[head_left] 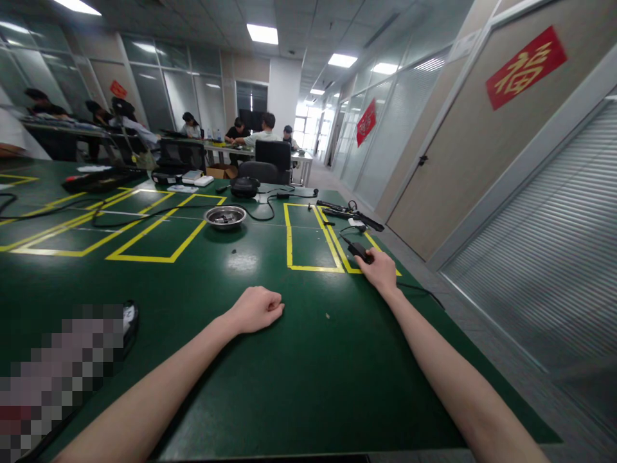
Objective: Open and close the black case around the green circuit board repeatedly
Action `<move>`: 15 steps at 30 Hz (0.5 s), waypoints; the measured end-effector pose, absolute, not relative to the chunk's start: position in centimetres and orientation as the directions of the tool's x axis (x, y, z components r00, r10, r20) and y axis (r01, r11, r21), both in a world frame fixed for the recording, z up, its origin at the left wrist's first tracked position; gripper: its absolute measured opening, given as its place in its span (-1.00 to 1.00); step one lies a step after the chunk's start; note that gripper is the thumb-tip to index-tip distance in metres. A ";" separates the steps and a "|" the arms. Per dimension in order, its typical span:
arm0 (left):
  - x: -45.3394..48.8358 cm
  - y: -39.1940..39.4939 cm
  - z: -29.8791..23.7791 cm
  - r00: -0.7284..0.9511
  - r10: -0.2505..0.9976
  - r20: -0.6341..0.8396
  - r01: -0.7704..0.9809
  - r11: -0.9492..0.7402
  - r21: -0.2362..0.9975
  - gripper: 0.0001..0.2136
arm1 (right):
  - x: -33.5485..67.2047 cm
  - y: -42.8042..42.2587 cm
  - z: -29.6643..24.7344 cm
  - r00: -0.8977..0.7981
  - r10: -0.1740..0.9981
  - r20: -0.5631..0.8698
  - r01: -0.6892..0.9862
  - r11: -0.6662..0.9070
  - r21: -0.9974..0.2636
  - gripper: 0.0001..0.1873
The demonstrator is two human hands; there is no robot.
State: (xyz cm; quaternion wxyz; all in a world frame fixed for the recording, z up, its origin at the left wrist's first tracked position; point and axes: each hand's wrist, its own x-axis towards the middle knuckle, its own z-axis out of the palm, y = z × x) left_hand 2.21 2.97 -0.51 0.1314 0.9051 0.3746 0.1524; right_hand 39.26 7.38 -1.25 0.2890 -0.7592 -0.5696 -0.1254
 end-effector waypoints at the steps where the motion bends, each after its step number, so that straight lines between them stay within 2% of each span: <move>1: 2.2 2.9 -0.5 0.673 0.718 0.175 0.639 -0.684 0.351 -0.64 | 39.4 7.5 -1.5 0.327 0.814 0.480 0.941 -0.235 -0.243 -0.74; 3: 2.2 2.9 -0.4 0.675 0.717 0.174 0.639 -0.686 0.349 -0.63 | 39.5 7.9 -1.7 0.358 0.824 0.439 0.933 -0.301 -0.196 -0.74; 7: 2.2 2.8 -0.3 0.671 0.721 0.174 0.639 -0.681 0.357 -0.63 | 39.8 8.4 -1.7 0.407 0.816 0.411 0.913 -0.359 -0.193 -0.74; 15: 2.2 2.8 -0.2 0.652 0.745 0.137 0.656 -0.646 0.390 -0.63 | 39.2 7.5 -1.4 0.403 0.827 0.392 0.915 -0.372 -0.157 -0.75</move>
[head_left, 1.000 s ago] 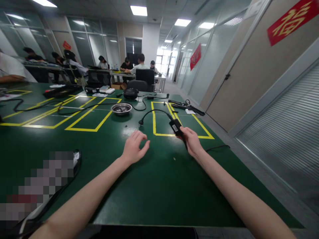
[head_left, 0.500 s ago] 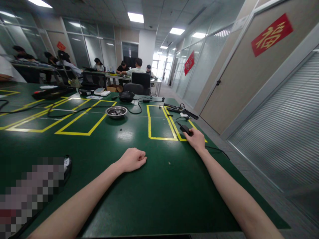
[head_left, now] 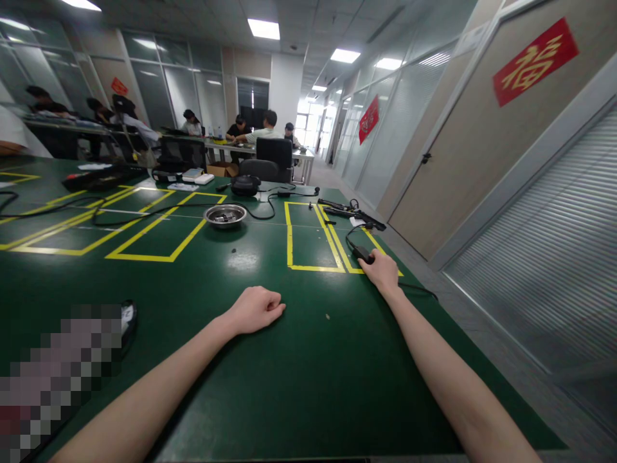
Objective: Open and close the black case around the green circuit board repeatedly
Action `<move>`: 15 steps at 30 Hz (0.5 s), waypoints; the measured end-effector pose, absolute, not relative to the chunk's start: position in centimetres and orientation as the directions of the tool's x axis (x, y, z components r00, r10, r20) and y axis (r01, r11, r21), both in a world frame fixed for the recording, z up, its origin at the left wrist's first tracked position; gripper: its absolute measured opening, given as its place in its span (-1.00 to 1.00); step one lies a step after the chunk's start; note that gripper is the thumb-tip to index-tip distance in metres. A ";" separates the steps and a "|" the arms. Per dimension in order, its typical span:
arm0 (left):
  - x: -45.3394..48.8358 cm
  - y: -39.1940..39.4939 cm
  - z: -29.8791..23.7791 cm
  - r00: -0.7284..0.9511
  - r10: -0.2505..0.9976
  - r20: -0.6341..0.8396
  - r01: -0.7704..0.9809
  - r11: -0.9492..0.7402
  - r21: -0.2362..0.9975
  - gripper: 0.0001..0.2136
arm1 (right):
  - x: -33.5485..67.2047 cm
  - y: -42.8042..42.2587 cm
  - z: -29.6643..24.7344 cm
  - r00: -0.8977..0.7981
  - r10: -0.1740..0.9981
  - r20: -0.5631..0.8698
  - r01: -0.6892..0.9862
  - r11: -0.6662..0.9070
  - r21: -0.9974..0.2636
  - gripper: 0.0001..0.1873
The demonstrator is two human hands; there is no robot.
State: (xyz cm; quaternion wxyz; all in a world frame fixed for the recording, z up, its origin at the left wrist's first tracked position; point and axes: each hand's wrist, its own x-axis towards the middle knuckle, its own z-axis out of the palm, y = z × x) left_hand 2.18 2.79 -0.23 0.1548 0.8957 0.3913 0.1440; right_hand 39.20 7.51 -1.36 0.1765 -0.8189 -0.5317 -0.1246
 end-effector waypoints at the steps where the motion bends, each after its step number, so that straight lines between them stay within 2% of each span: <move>1: 2.2 2.7 -0.2 0.652 0.746 0.137 0.654 -0.644 0.397 -0.63 | 39.1 7.4 -1.3 0.405 0.827 0.390 0.914 -0.375 -0.152 -0.75; 11: 2.2 2.5 0.0 0.641 0.756 0.135 0.657 -0.631 0.413 -0.63 | 38.4 6.6 -1.1 0.409 0.819 0.403 0.909 -0.403 -0.103 -0.74; 15: 2.2 2.4 -0.1 0.644 0.749 0.156 0.646 -0.642 0.413 -0.63 | 38.4 6.6 -1.2 0.410 0.810 0.419 0.911 -0.385 -0.148 -0.77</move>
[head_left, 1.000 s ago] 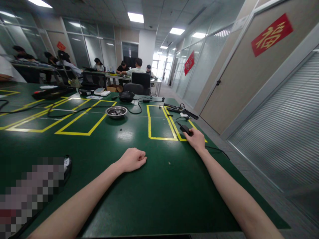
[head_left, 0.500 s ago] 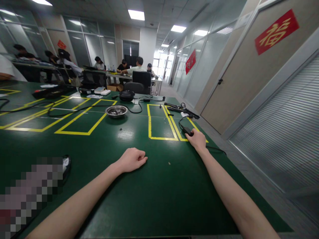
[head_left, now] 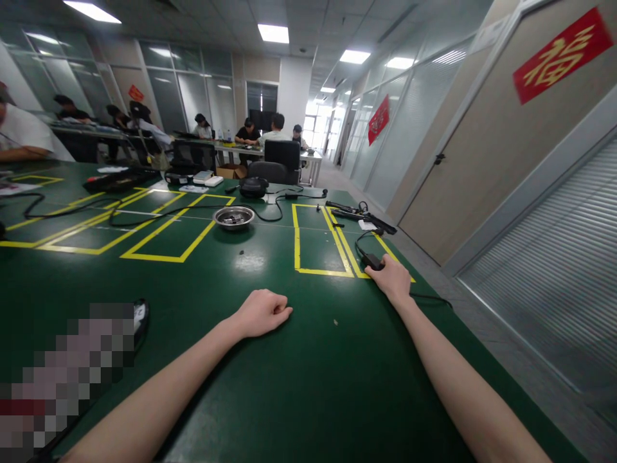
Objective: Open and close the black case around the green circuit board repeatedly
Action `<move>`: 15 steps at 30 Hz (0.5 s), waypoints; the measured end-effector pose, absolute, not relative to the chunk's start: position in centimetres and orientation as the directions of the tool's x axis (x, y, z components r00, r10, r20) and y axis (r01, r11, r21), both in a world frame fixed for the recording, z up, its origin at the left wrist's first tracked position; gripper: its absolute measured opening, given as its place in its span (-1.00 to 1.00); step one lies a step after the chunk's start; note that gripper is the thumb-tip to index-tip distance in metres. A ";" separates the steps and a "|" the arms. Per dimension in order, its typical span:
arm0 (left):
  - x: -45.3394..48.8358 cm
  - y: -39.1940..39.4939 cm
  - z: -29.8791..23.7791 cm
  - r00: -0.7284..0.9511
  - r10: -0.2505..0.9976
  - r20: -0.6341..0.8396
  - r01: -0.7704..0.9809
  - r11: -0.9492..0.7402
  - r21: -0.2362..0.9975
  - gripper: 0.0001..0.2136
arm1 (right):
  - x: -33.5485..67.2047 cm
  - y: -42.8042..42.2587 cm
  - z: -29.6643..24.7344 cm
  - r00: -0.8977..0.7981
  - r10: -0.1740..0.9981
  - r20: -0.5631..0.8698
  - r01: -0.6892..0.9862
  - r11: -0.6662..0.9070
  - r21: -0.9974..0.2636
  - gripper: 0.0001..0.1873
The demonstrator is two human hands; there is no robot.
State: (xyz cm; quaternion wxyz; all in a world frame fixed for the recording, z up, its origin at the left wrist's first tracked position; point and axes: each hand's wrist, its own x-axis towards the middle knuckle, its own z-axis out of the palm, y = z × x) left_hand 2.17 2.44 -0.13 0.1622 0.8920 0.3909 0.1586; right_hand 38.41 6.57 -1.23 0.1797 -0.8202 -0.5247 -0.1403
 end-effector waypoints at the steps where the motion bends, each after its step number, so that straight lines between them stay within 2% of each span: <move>1: 2.2 2.4 -0.2 0.645 0.747 0.161 0.643 -0.644 0.414 -0.63 | 38.4 6.6 -1.2 0.414 0.810 0.416 0.910 -0.384 -0.158 -0.77; 9: 2.0 2.5 -0.3 0.647 0.744 0.166 0.644 -0.650 0.404 -0.63 | 38.3 6.6 -1.4 0.372 0.833 0.410 0.928 -0.329 -0.174 -0.79; 15: 2.0 2.6 -0.4 0.653 0.739 0.165 0.646 -0.658 0.386 -0.64 | 38.8 6.8 -1.9 0.415 0.808 0.418 0.903 -0.307 -0.302 -0.77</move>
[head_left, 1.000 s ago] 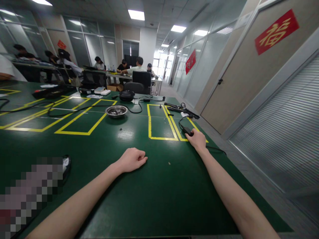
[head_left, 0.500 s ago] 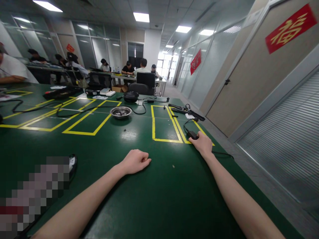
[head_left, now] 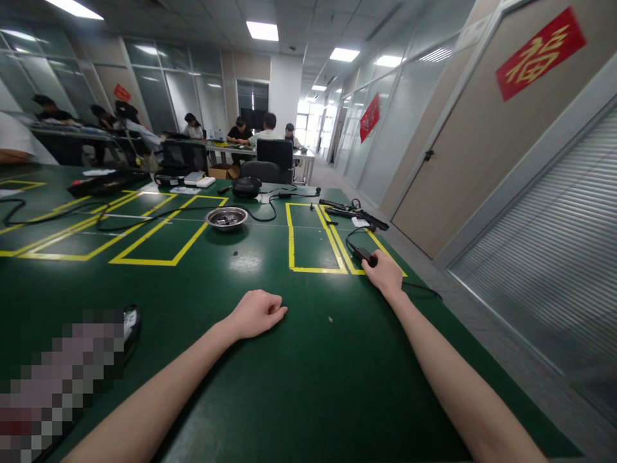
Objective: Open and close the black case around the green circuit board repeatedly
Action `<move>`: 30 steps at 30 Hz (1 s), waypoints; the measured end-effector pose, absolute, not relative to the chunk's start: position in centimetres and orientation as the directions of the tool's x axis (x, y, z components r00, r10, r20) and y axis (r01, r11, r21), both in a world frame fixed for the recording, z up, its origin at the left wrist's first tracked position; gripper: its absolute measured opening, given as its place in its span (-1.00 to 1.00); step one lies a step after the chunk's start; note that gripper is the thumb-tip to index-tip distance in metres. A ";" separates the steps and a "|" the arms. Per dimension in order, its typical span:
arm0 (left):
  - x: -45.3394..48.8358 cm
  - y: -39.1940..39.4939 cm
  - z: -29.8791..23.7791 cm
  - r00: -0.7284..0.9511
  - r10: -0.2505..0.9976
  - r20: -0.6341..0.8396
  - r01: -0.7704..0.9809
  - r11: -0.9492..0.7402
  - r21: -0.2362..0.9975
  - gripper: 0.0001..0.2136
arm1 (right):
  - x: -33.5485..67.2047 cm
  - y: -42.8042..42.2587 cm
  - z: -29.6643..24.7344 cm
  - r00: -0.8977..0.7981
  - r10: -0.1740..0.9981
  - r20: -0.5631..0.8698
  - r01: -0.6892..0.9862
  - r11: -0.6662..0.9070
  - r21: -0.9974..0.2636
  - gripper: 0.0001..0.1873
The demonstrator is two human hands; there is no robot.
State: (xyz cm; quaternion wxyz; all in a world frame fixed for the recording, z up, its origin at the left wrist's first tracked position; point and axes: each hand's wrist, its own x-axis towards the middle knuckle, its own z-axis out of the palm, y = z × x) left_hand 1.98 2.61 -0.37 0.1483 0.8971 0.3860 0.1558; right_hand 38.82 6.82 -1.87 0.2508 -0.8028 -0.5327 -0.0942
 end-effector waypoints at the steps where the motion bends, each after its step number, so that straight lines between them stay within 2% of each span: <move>1: 2.0 2.6 -0.4 0.652 0.740 0.165 0.647 -0.656 0.389 -0.64 | 38.9 6.9 -1.9 0.425 0.804 0.415 0.894 -0.302 -0.330 -0.75; 8: 2.0 2.5 -0.4 0.633 0.757 0.163 0.649 -0.633 0.422 -0.62 | 40.3 7.6 -2.3 0.540 0.752 0.378 0.820 -0.367 -0.439 -0.56; 13: 2.0 2.4 -0.2 0.635 0.756 0.157 0.641 -0.630 0.439 -0.63 | 41.6 8.1 -2.2 0.614 0.734 0.290 0.750 -0.429 -0.503 -0.50; 16: 2.0 2.4 -0.1 0.638 0.755 0.150 0.643 -0.630 0.436 -0.63 | 41.8 8.0 -2.1 0.617 0.742 0.263 0.735 -0.424 -0.528 -0.54; 23: 2.0 2.4 0.0 0.636 0.758 0.142 0.643 -0.623 0.446 -0.62 | 40.7 7.5 -2.1 0.496 0.788 0.365 0.825 -0.298 -0.479 -0.64; 30: 2.1 2.3 0.3 0.623 0.775 0.109 0.666 -0.598 0.446 -0.63 | 41.0 7.9 -2.0 0.490 0.744 0.454 0.844 -0.274 -0.461 -0.42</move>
